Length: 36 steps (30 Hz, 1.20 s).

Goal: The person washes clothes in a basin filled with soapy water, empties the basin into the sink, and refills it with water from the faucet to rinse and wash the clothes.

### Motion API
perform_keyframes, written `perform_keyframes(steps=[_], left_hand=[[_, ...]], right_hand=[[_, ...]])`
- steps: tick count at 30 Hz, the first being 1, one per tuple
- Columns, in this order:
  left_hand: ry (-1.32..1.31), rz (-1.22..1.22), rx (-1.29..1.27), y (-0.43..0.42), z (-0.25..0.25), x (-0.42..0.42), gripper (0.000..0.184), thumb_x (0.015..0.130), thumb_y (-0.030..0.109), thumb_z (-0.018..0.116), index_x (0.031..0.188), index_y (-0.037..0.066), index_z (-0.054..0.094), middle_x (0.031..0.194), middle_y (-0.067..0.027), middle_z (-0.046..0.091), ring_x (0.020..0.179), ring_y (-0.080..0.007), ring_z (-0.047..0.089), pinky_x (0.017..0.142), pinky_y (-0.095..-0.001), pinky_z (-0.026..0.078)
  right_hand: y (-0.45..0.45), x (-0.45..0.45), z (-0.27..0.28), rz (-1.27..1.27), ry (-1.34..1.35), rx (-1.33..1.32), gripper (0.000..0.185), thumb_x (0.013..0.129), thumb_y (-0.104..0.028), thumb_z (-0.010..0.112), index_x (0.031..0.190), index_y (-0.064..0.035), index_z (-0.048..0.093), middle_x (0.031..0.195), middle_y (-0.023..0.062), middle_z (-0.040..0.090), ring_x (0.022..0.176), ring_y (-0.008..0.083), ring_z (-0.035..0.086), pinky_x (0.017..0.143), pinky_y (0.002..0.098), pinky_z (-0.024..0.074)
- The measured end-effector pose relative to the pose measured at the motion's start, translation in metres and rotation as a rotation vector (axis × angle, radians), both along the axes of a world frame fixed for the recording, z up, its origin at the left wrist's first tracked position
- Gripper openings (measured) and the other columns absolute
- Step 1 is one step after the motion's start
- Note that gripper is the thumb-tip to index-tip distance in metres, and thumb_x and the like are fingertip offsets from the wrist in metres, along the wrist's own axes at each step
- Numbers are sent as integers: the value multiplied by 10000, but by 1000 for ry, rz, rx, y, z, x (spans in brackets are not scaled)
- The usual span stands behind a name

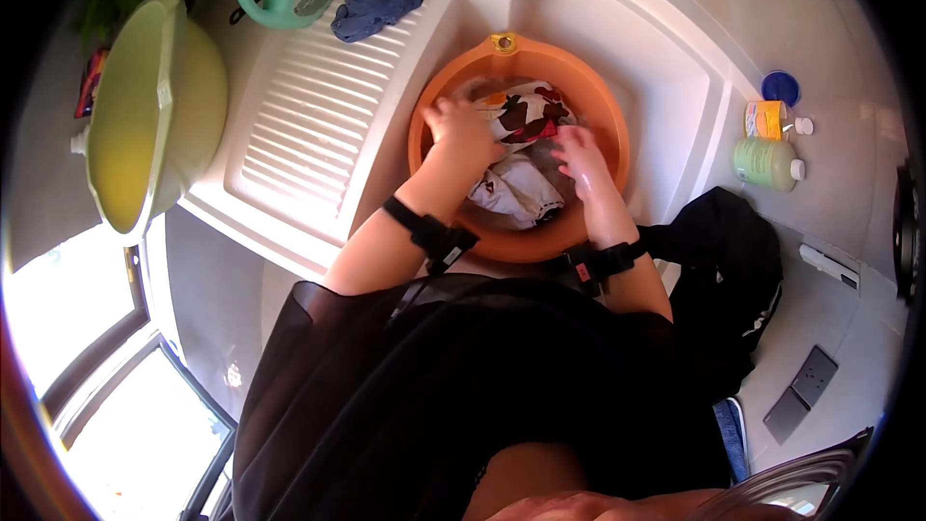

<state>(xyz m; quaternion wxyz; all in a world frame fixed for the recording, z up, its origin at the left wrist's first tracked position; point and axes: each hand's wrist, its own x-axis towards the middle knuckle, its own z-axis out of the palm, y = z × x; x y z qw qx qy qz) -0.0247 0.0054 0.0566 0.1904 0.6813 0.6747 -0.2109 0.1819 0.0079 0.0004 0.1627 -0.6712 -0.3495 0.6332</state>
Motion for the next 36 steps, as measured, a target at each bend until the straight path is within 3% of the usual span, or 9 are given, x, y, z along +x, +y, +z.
perform_keyframes(steps=[2, 5, 8, 14, 17, 20, 26, 32, 36], left_hand=[[-134, 9, 339, 11, -43, 24, 826, 785, 478, 672, 1460, 202, 284, 1479, -110, 294, 1326, -379, 311, 1010, -614, 299], [-279, -237, 95, 25, -55, 50, 763, 835, 386, 641, 1471, 356, 220, 1542, -84, 154, 1356, -414, 256, 1012, -620, 293], [-161, -168, 29, 39, -98, 53, 732, 865, 266, 604, 1448, 457, 204, 1552, -72, 99, 1339, -426, 285, 1009, -643, 283], [-608, 199, 71, 55, -109, 54, 791, 772, 211, 622, 1469, 233, 249, 1384, -160, 441, 1247, -379, 445, 1020, -473, 374], [-935, 142, -48, 38, -26, 55, 775, 712, 190, 602, 1434, 161, 321, 1258, -185, 555, 1158, -366, 528, 1010, -395, 397], [-1214, 19, 48, 8, -10, 53, 746, 707, 147, 639, 1404, 129, 377, 1212, -158, 586, 1118, -290, 565, 985, -352, 414], [-1724, 229, -354, -12, -13, 31, 604, 767, 64, 668, 1329, 47, 447, 1107, -80, 602, 1025, -120, 539, 917, -272, 427], [-1643, 391, -84, -27, -18, 38, 511, 821, 160, 702, 1254, 3, 480, 1035, -93, 621, 986, -136, 562, 894, -288, 450], [-1373, 482, -1, -26, -22, 38, 468, 866, 303, 642, 1181, -30, 550, 1012, -167, 644, 960, -218, 609, 871, -321, 465]], right_hand=[[7, 14, -18, -176, 45, -82, 627, 911, -529, 506, 1394, -180, 312, 1375, 87, 439, 1210, 263, 444, 941, 456, 364], [18, 22, -45, -306, 159, -289, 712, 904, -573, 471, 1446, -179, 230, 1513, 102, 247, 1325, 385, 308, 1037, 563, 238], [20, 19, -51, -437, 136, -173, 701, 897, -581, 478, 1437, -195, 255, 1514, 75, 254, 1337, 367, 287, 1046, 552, 218], [24, 0, -31, -542, 444, -298, 684, 880, -671, 397, 1415, -249, 328, 1444, 32, 374, 1313, 310, 352, 1050, 543, 243], [24, -12, 0, -547, 945, -187, 716, 862, -737, 297, 1339, -232, 467, 1354, 37, 497, 1286, 241, 408, 1036, 529, 307], [24, 4, -15, -590, 927, -193, 742, 837, -720, 421, 1224, -98, 536, 1184, 92, 592, 1104, 264, 559, 926, 407, 463], [17, -9, 5, -577, 886, -194, 696, 820, -682, 503, 1180, -88, 548, 1117, 93, 604, 1036, 256, 582, 875, 395, 485], [6, -33, 23, -501, 786, -162, 657, 803, -644, 586, 1137, -79, 560, 1051, 93, 617, 967, 249, 605, 825, 384, 506], [3, -36, 3, -508, 732, 8, 467, 800, -459, 698, 1066, -95, 576, 931, 68, 620, 859, 215, 608, 762, 343, 514]])
